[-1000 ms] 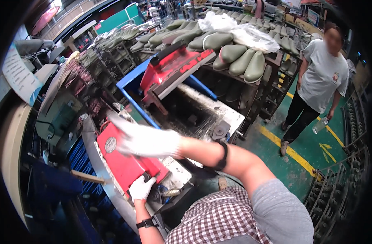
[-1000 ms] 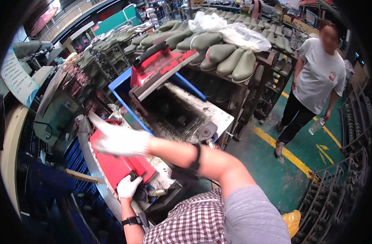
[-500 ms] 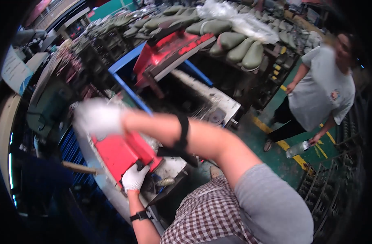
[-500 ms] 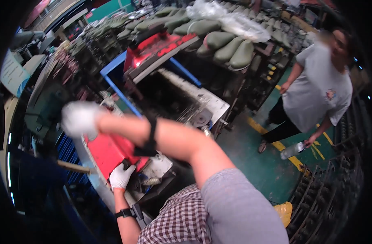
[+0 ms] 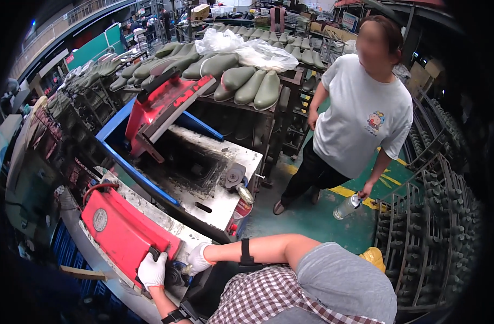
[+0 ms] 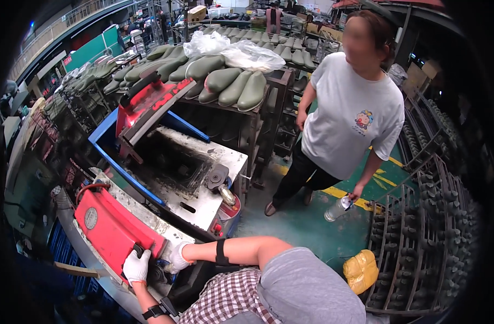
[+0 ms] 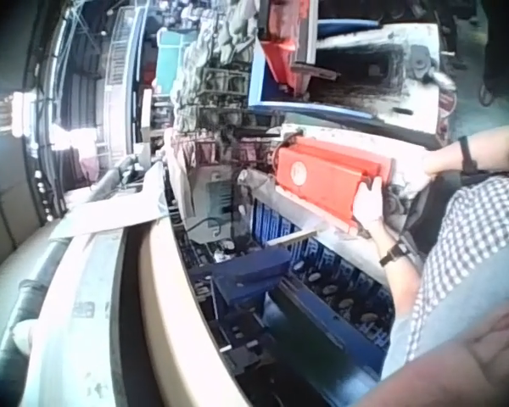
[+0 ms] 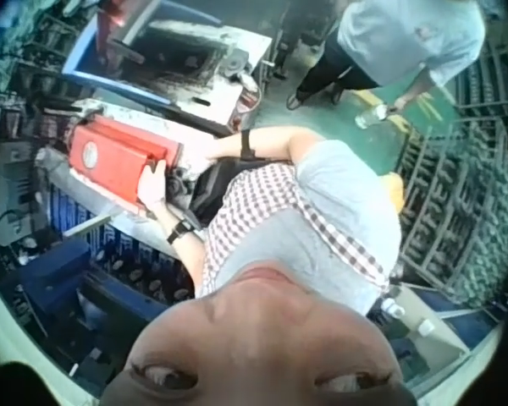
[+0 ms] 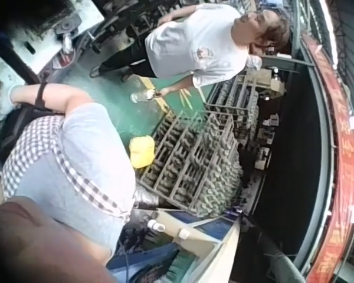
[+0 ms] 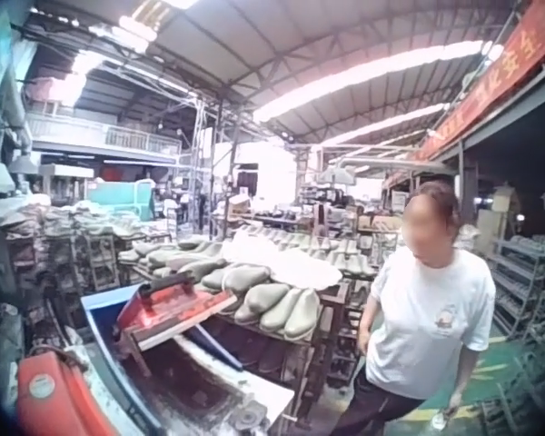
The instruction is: Operator places shoes into a heat-press or bonding machine, closes the lid to apply pressure/heat, and then removes them once the cycle is complete.
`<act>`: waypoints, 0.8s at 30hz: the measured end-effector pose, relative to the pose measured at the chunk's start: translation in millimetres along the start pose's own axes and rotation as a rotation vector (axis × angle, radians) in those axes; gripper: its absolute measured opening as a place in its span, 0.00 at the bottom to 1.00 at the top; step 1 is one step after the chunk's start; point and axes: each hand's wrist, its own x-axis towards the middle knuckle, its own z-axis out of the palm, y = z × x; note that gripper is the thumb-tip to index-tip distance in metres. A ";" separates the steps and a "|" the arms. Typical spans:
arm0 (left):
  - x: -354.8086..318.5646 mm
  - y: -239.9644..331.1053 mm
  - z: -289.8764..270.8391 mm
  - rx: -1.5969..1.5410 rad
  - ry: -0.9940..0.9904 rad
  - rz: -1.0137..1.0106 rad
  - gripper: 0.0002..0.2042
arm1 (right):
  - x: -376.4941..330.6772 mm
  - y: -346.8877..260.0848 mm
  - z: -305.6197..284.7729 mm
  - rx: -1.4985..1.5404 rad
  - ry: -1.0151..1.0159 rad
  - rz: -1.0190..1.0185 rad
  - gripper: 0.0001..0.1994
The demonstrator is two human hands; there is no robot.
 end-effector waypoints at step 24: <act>1.2 -7.6 2.2 0.050 0.017 0.052 0.26 | 6.7 -19.1 78.7 1.008 -0.268 0.123 0.31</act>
